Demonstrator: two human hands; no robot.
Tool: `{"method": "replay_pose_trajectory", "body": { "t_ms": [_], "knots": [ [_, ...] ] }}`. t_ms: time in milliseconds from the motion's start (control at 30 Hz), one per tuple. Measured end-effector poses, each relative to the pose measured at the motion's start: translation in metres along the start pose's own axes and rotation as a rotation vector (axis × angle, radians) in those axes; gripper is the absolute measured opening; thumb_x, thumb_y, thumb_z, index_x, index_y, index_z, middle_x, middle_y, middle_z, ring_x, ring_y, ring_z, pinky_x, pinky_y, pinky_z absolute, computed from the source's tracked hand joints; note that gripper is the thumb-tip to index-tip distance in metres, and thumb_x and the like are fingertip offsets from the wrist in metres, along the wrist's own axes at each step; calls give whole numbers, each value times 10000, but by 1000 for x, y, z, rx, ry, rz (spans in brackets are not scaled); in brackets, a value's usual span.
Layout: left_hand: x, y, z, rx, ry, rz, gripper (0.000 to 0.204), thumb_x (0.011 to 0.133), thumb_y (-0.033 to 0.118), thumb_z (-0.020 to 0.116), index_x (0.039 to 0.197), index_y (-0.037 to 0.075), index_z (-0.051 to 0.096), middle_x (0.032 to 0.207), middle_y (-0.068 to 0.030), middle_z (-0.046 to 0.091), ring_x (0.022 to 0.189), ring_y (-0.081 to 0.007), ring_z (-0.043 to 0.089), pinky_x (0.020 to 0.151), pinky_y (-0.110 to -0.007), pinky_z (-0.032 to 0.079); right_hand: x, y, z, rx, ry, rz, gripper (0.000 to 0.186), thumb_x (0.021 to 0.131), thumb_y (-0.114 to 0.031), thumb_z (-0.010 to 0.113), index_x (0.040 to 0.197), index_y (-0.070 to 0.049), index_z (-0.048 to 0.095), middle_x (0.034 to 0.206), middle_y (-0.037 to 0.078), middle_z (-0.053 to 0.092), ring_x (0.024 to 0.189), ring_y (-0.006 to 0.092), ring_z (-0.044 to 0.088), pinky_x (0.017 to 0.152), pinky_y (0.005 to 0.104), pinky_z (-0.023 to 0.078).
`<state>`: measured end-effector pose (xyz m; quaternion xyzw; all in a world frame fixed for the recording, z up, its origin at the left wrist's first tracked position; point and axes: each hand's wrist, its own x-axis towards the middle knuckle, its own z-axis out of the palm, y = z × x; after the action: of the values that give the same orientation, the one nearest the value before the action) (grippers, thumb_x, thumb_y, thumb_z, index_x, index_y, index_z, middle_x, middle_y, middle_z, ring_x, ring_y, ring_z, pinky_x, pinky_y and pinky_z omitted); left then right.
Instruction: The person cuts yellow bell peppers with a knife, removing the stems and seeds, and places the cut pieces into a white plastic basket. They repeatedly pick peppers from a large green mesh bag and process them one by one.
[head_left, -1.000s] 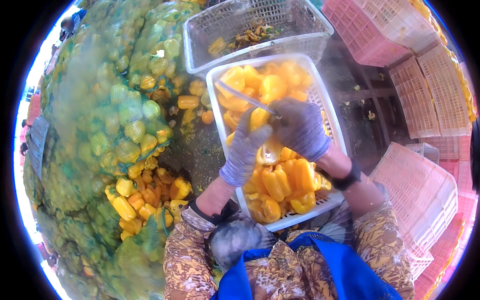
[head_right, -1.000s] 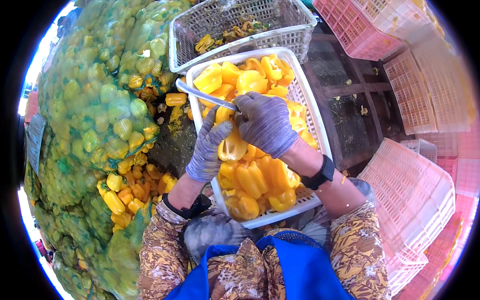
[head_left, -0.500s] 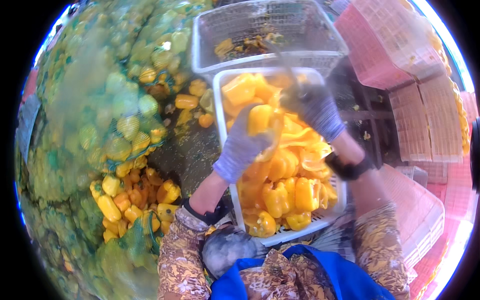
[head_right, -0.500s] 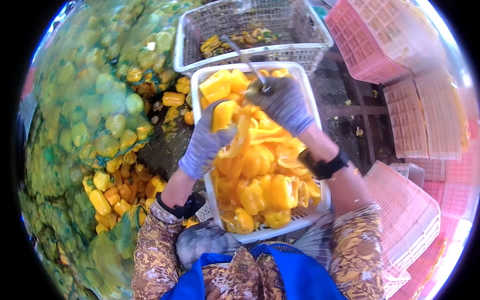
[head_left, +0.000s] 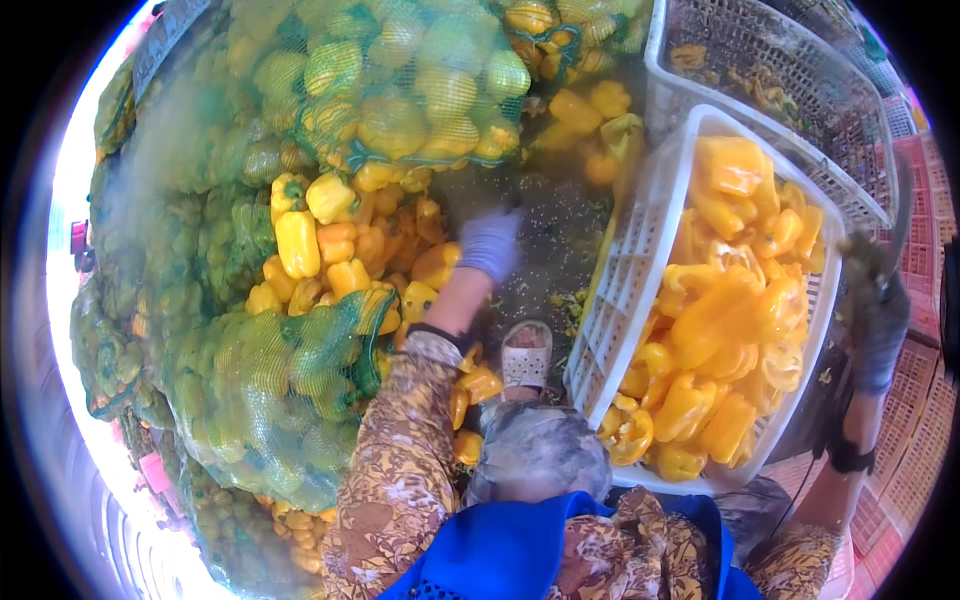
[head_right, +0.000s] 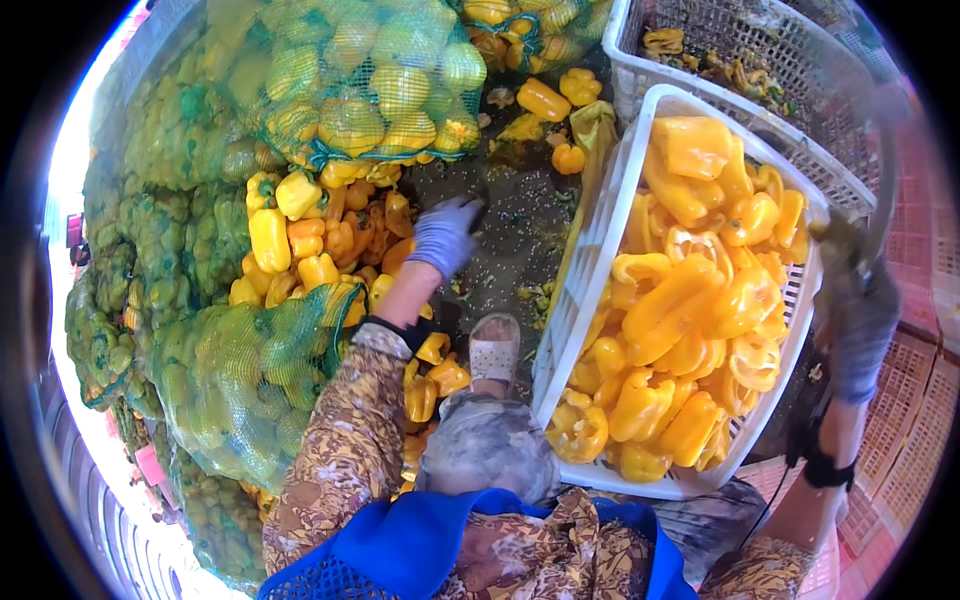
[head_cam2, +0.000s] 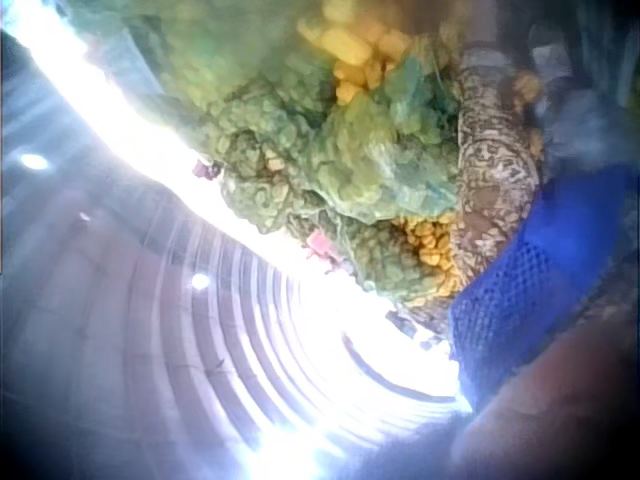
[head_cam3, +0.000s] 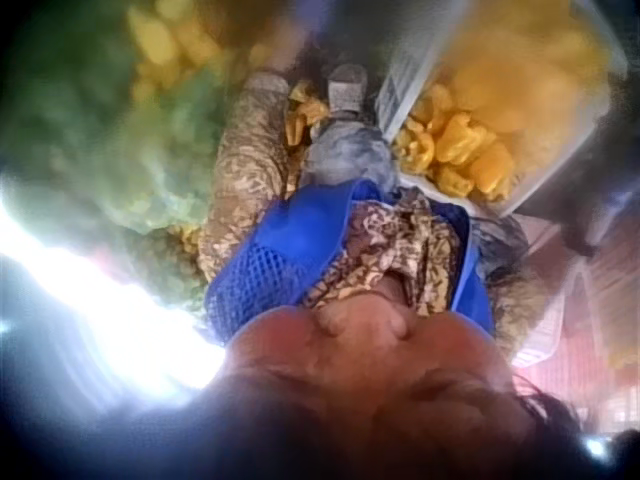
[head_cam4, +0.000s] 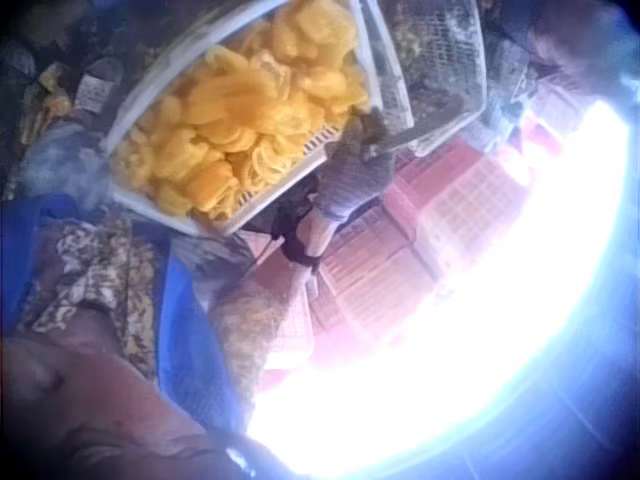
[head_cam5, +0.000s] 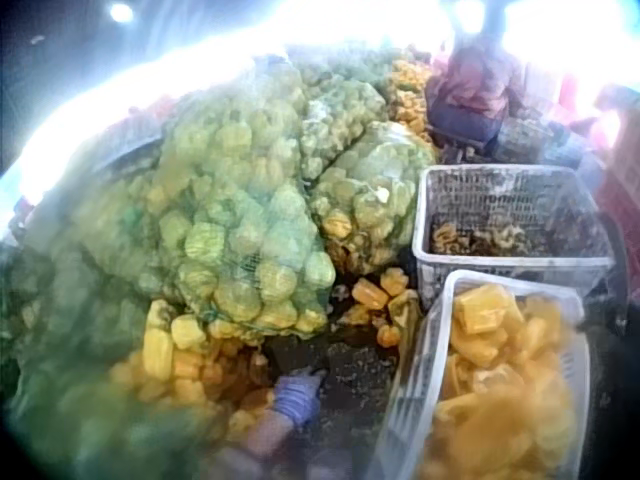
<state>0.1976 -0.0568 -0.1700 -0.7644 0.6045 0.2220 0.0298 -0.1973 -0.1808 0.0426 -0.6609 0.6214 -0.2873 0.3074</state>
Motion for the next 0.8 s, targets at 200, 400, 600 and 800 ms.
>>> {"method": "replay_pose_trajectory", "body": {
  "t_ms": [200, 400, 600, 800],
  "knots": [
    [-8, -119, 76, 313, -249, -70, 348, 741, 164, 681, 1087, 138, 663, 1100, -153, 645, 1013, -310, 631, 821, -420, 525, -41, 11, 21, 138, -159, 99, 353, 839, -32, 627, 1191, -21, 598, 997, 105, 673, 628, 18, 532, 482, 147, 407],
    [-11, -120, 65, 323, -387, 68, 388, 726, 183, 708, 1108, 152, 644, 1094, -133, 655, 1008, -306, 634, 832, -413, 520, -63, -6, 19, 95, -126, 105, 365, 841, -25, 622, 1205, -26, 590, 1003, 96, 674, 681, 18, 554, 534, 145, 420],
    [-27, -77, 21, -98, -204, -131, 548, 706, 225, 749, 1207, 153, 540, 1095, -162, 646, 1006, -326, 626, 840, -381, 504, -88, -24, 23, 130, -151, 98, 352, 855, -67, 619, 1202, -22, 583, 945, 72, 672, 617, 16, 516, 525, 148, 404],
    [-30, -21, -15, -1073, 450, 294, 641, 668, 63, 784, 1249, 65, 515, 1044, -107, 663, 959, -184, 632, 857, -310, 501, -107, -58, 43, 511, -562, 401, 364, 927, -189, 551, 1245, -14, 543, 830, 64, 644, 483, 35, 494, 447, 171, 390]
  ]
}}
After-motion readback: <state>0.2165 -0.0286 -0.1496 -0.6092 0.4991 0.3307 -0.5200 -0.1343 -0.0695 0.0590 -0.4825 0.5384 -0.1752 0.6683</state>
